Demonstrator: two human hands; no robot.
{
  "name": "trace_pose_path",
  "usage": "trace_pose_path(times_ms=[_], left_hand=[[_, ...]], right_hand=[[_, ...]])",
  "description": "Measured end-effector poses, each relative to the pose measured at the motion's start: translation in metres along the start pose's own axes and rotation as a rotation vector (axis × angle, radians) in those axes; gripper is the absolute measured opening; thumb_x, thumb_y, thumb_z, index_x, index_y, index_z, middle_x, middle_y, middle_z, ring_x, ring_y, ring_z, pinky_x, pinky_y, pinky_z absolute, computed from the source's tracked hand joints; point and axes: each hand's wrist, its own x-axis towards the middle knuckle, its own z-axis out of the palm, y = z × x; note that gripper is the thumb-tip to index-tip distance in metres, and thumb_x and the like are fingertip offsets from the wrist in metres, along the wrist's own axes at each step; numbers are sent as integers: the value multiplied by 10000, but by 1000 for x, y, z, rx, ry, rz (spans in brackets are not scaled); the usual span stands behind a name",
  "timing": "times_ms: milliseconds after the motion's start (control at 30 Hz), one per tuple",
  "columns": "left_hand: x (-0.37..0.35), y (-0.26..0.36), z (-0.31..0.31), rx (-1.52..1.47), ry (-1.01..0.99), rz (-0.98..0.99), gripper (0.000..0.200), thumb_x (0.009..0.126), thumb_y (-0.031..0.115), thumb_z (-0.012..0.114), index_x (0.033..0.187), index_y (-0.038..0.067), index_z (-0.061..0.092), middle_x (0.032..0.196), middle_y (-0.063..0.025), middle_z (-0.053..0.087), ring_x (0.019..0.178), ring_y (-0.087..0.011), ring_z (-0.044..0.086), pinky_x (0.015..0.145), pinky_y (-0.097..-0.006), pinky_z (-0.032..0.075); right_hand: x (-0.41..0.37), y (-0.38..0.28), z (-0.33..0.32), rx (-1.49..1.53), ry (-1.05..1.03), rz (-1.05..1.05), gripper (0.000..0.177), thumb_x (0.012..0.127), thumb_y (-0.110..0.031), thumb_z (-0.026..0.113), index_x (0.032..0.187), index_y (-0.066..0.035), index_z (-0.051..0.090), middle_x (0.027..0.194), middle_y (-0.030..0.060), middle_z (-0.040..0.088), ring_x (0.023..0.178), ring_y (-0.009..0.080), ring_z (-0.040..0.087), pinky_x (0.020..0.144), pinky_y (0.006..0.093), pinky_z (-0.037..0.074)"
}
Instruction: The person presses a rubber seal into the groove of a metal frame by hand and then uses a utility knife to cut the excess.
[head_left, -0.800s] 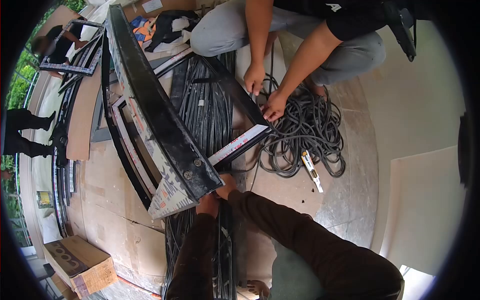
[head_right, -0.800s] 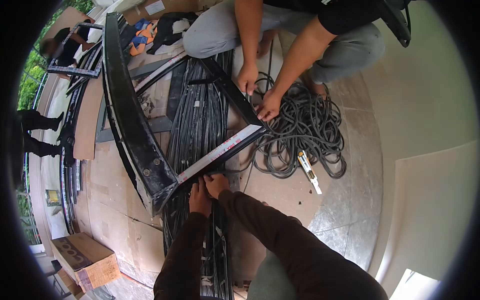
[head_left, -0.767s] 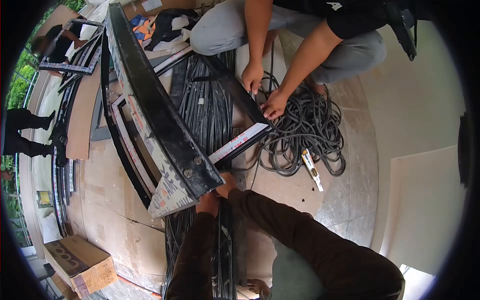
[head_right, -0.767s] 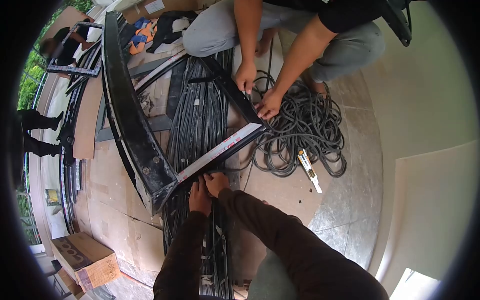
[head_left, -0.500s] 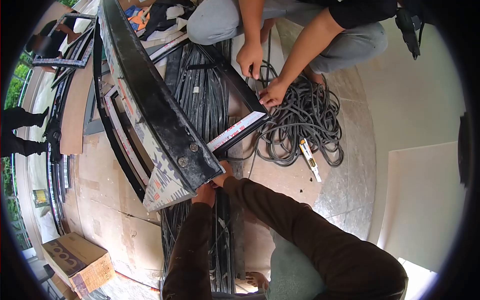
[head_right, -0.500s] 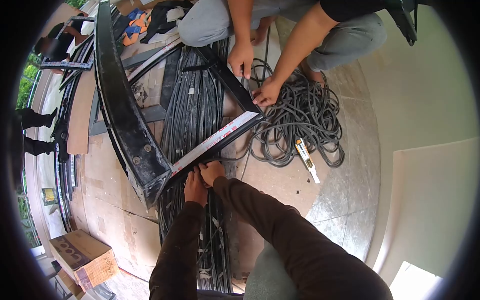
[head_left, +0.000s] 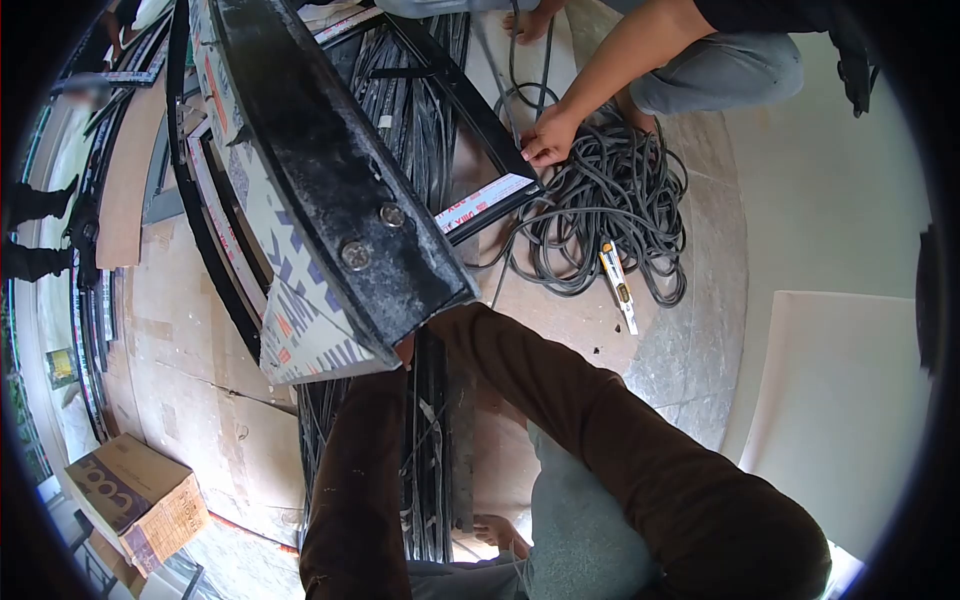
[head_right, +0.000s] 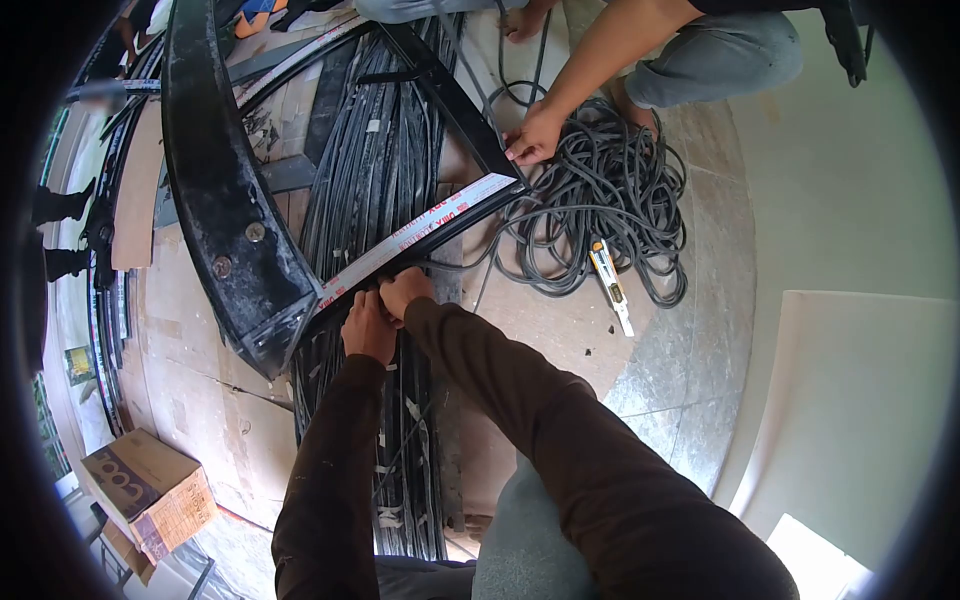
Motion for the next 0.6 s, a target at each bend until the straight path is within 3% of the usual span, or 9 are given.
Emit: trace_pose_path(times_ms=[33,100,167,233,300,400,500,567,600], left_hand=[[2,1,-3,36,-25,-8,581,792,150,683,1321,39,470,1014,-120,555,938,-344,615,733,-461,521],[-9,-10,23,92,128,48,567,800,134,660,1327,37,475,1029,-124,552,962,-342,609,741,-456,518],[-14,-9,25,106,196,83,566,803,116,643,1336,31,476,1042,-129,548,984,-339,599,754,-448,514],[-15,4,8,80,174,87,576,800,97,630,1349,22,473,1053,-134,544,1004,-335,587,771,-438,509],[-17,-2,15,58,165,109,615,788,79,629,1371,-3,453,1061,-137,539,1010,-332,569,802,-424,496],[-26,-3,33,55,386,116,558,803,55,603,1349,10,497,1034,-145,564,960,-336,580,795,-410,492],[-22,-2,49,-70,566,-8,508,817,17,581,1322,23,535,1008,-139,588,892,-298,605,770,-373,505],[-20,-9,80,-400,623,-196,457,842,11,581,1298,14,552,1007,-118,610,878,-237,618,767,-332,512],[-23,-3,80,-589,638,-302,424,860,17,587,1283,0,558,1015,-105,624,883,-199,623,770,-309,515]], right_hand=[[1,2,0,30,-7,-19,388,933,-285,593,886,92,673,741,194,689,590,283,694,505,388,591],[3,15,4,94,-25,-48,383,936,-282,593,882,88,677,745,192,691,590,283,694,505,383,588],[9,40,4,-15,43,-361,361,935,-266,608,868,83,675,737,181,691,574,261,687,497,364,580],[5,49,1,-62,42,-531,331,929,-246,626,851,72,674,724,164,688,564,235,679,492,345,573],[5,51,-2,15,-28,-504,295,920,-225,646,832,56,670,704,139,682,567,207,670,495,326,567],[6,52,-1,320,-136,-279,253,910,-199,665,810,34,661,676,100,670,592,172,662,506,303,565],[-13,43,-7,192,-31,-340,216,898,-193,674,824,10,655,670,88,665,613,188,667,535,311,550],[-13,54,-11,-89,188,-783,198,890,-187,678,823,-4,646,666,93,663,590,211,658,535,326,525],[-14,54,-15,-176,263,-892,187,884,-185,680,823,-12,643,669,96,660,592,223,653,543,336,514]])
